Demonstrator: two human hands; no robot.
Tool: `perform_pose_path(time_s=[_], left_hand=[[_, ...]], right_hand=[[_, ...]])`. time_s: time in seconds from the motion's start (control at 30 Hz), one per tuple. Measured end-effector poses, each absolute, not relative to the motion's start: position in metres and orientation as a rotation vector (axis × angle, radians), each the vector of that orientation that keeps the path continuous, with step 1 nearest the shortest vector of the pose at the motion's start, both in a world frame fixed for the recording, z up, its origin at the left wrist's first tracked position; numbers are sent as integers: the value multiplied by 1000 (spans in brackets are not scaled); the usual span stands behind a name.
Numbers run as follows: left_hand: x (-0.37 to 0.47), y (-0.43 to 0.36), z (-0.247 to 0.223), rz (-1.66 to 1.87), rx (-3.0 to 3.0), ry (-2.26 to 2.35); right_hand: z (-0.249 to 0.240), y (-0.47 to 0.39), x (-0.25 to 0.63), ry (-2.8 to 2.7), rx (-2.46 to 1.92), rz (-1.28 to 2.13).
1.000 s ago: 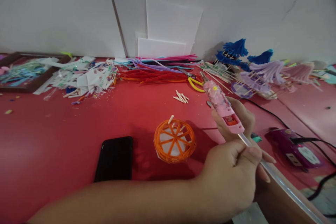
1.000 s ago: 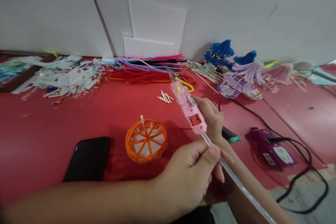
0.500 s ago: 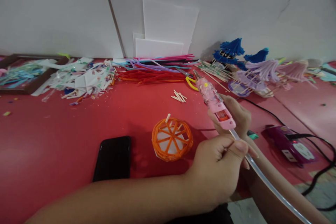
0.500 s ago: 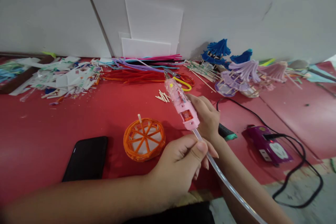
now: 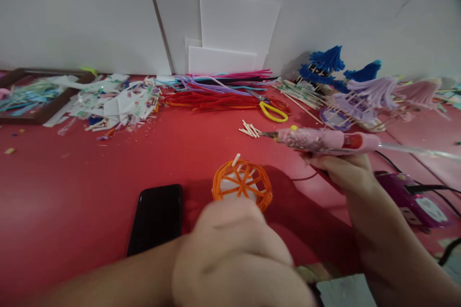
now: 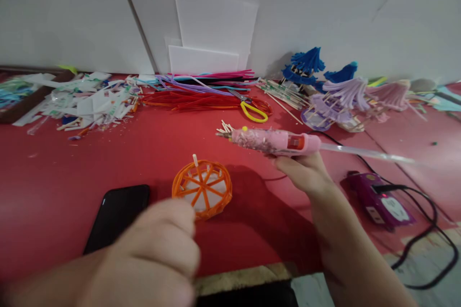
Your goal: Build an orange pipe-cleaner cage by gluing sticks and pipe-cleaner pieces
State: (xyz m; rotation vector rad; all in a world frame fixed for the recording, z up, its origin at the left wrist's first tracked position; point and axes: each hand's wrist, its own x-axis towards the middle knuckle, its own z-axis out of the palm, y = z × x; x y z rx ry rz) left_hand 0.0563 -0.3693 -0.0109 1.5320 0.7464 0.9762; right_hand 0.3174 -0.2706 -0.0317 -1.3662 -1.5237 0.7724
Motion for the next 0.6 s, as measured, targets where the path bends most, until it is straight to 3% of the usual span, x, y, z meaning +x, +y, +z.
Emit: perform_pose_path(time_s=[0.1, 0.33, 0.6], left_hand=[[22, -339, -20, 1356, 1893, 818], [-9, -293, -36, 664, 2031, 874], [2, -302, -39, 660, 1859, 921]], right_hand=[[-23, -274, 318, -1545, -1325, 845], [-13, -274, 316, -1845, -1172, 773], [-18, -274, 304, -1949, -1045, 631]])
